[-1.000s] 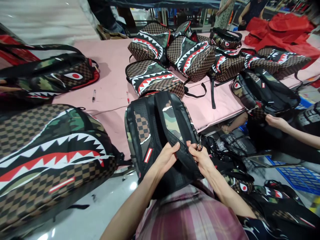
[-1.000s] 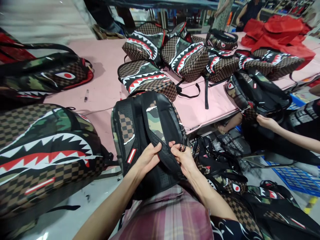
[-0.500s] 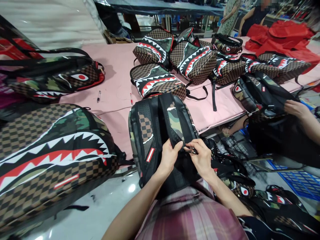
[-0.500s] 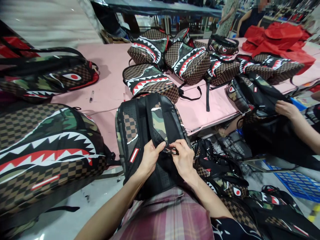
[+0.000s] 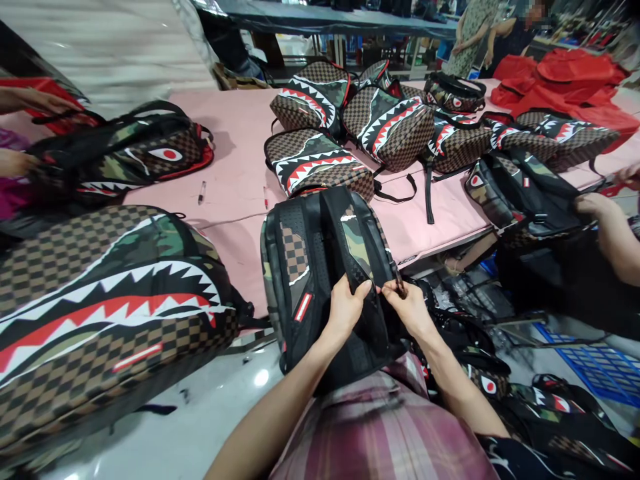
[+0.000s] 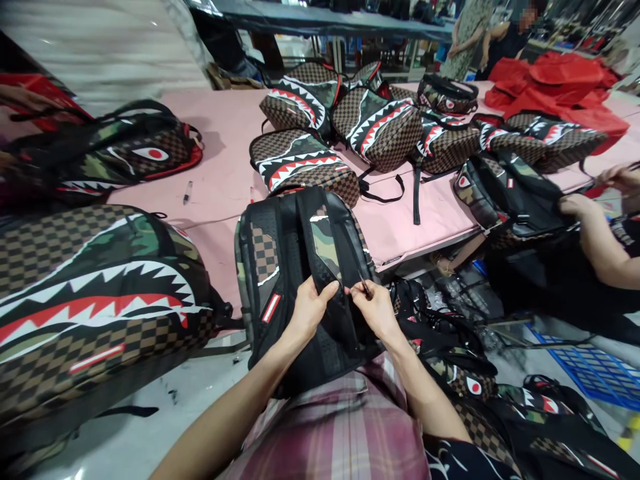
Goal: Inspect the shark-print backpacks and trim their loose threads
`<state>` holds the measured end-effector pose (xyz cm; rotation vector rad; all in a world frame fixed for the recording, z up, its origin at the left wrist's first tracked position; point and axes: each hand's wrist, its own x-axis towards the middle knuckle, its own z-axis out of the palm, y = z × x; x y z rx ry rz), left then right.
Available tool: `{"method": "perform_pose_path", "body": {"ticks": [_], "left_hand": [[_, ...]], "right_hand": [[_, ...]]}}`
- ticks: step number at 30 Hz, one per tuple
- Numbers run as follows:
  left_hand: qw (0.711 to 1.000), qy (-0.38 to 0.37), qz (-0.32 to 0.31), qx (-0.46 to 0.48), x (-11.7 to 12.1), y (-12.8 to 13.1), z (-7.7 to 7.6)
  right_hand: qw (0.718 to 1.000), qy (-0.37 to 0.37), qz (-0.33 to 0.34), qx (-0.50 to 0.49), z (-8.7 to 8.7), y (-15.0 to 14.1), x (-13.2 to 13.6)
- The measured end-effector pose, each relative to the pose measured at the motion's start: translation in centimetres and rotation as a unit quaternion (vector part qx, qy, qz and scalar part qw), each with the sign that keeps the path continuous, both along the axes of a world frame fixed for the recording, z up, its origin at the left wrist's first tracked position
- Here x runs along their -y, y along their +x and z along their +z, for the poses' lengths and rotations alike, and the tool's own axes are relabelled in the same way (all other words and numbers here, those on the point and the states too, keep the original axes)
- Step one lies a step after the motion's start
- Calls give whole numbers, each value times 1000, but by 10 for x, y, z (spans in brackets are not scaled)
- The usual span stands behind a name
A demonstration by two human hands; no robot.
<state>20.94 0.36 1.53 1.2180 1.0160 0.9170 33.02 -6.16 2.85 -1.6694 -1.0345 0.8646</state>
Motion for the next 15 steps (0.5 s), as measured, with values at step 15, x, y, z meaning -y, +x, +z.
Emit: {"method": "perform_pose_path", "body": {"ticks": [15], "left_hand": [[1000,-4,9,15,4,0,-2]], "right_hand": [[936,132,-50,321,-21,-22,6]]}}
